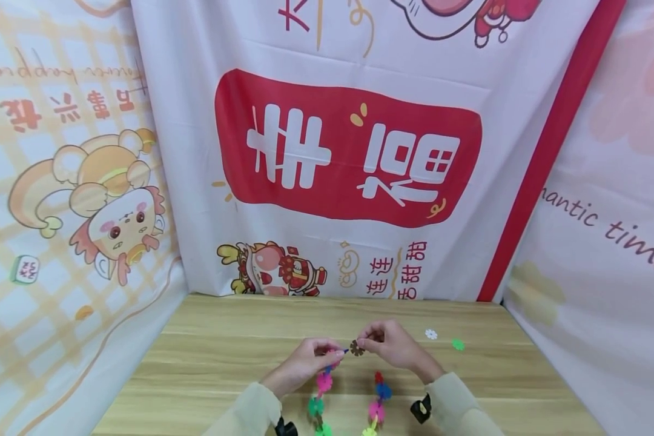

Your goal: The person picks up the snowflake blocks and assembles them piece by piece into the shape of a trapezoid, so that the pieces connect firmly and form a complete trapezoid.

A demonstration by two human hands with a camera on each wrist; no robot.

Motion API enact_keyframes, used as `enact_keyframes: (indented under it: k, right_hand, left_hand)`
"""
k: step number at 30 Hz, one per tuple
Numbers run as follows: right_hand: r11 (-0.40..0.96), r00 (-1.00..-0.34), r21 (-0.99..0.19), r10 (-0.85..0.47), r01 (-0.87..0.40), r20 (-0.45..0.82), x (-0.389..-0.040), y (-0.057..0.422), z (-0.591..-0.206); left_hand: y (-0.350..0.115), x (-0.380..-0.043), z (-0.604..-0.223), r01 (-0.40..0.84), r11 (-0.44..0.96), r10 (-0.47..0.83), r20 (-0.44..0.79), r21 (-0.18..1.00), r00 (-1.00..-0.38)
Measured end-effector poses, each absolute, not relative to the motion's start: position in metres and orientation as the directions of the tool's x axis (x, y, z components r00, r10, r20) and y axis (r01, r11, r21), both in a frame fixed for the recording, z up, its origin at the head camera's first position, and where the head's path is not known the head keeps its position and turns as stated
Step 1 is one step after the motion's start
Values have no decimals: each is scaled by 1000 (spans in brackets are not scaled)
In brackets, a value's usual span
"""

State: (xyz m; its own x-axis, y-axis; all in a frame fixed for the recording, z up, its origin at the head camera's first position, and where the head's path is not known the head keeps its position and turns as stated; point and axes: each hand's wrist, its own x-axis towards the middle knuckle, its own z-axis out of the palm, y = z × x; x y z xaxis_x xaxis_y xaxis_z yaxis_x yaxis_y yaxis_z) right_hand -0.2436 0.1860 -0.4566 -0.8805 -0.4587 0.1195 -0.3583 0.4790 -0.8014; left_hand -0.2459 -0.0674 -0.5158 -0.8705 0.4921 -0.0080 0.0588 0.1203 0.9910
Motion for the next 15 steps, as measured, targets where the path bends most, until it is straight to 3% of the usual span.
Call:
enact_keyframes:
  k: [15]
  right_hand:
    - [458,-856,-802,-501,-383,123,-246,181,-457]
  left_hand:
    - [-67,-248,-515,37,109,474,-20,993,-880]
